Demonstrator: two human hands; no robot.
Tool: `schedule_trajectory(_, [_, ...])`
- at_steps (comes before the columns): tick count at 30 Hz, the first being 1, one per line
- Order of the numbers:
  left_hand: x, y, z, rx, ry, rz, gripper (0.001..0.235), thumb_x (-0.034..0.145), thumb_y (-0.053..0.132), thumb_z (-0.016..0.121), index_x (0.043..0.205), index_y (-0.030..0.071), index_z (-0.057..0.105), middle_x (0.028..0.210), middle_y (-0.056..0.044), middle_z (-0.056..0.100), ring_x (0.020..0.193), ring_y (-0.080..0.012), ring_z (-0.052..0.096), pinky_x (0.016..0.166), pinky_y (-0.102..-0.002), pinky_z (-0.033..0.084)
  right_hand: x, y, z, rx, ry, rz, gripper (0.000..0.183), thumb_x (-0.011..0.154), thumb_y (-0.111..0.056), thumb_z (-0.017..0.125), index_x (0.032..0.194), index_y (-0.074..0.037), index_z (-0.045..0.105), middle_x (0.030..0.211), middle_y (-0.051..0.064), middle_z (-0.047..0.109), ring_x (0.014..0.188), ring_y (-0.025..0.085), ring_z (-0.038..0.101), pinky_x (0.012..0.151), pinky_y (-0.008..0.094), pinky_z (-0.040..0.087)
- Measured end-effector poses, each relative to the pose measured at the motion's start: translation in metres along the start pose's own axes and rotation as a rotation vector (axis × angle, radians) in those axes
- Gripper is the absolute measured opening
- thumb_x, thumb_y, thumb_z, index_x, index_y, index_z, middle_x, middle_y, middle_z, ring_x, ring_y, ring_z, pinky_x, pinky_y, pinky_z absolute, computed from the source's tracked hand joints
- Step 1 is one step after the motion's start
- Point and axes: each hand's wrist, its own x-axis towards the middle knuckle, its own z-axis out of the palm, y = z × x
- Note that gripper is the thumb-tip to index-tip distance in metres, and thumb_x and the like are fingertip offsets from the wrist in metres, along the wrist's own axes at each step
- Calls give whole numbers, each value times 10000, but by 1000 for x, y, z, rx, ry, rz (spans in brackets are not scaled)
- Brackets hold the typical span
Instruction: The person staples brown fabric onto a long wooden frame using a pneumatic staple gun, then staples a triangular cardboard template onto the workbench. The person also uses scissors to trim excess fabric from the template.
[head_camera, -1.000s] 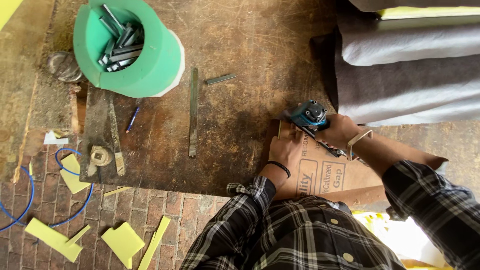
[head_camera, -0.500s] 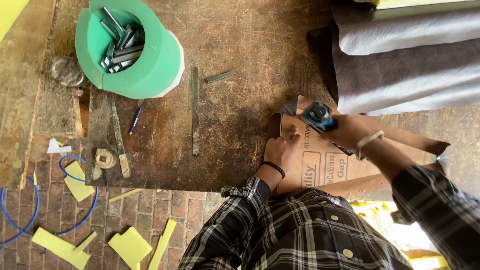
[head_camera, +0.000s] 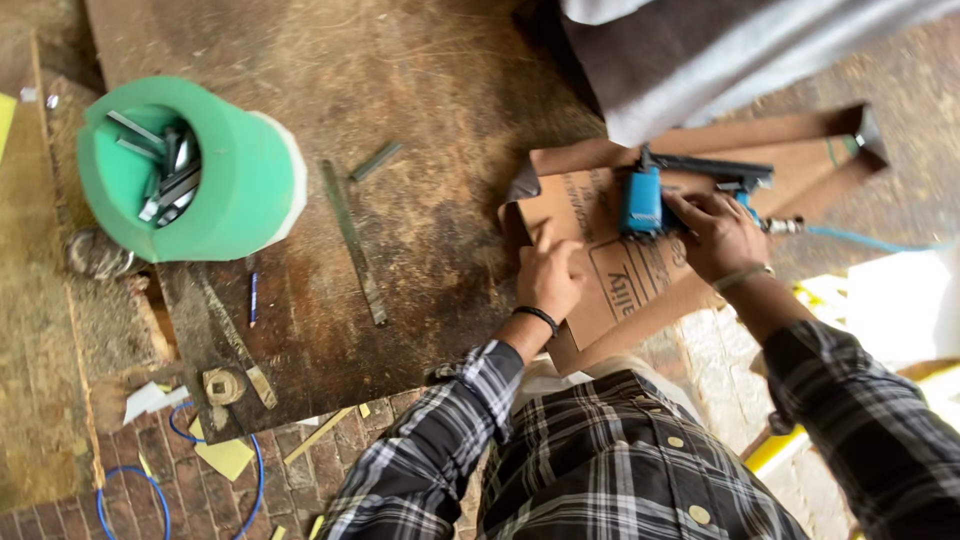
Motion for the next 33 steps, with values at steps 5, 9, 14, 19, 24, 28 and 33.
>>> schedule_trajectory(5, [-6,0,11,317,-112,180,632,810,299,798,1377,137,571,1626,-194,337,1493,-430,333,1248,-516,281,-107,-30,27,528,58,631,208,940,-114,672,1133,-42,700,1121,158,731,1016,292,699,912,391,569])
schedule_trajectory(9, [-2,16,29,487,-478,172,1035,801,571,745,1590,249,157,1686,-185,-8,1554,-400,-70,1222,-662,-44,-181,-87,76,1229,-531,1185,514,897,-243,713,1367,-120,545,1055,91,760,860,200,699,727,394,588])
schedule_trajectory(14, [13,22,33,670,-595,160,1266,783,596,775,1642,247,-87,1706,-187,-194,1550,-425,-229,1191,-711,-110,-188,-126,151,1681,-498,1240,271,936,-281,700,1095,-73,632,887,40,718,753,153,695,609,300,583])
schedule_trajectory(19, [11,32,26,746,-699,101,1384,718,599,820,1628,240,-158,1701,-192,-236,1547,-438,-248,1187,-703,-109,-210,-151,160,1602,-256,1192,372,1001,-308,678,764,-20,665,577,52,579,436,161,491,406,306,365])
schedule_trajectory(24, [-9,37,28,761,-599,125,1334,760,566,806,1644,260,-145,1698,-200,-232,1538,-469,-244,1196,-711,-113,-212,-191,140,1528,-88,1302,364,975,-343,694,743,-62,689,548,18,572,430,117,470,414,272,357])
schedule_trajectory(28, [7,37,36,740,-745,62,1336,786,568,790,1607,221,-206,1672,-222,-287,1511,-500,-301,1164,-740,-141,-177,-182,116,1120,-84,1156,322,923,-331,740,767,-50,736,565,45,649,477,97,566,464,250,435])
schedule_trajectory(33, [19,16,35,747,-774,131,1339,815,422,798,1622,201,-247,1666,-262,-309,1486,-540,-313,1123,-763,-150,-123,-165,93,1103,-133,1098,307,879,-212,725,699,37,721,581,112,682,470,155,601,445,310,468])
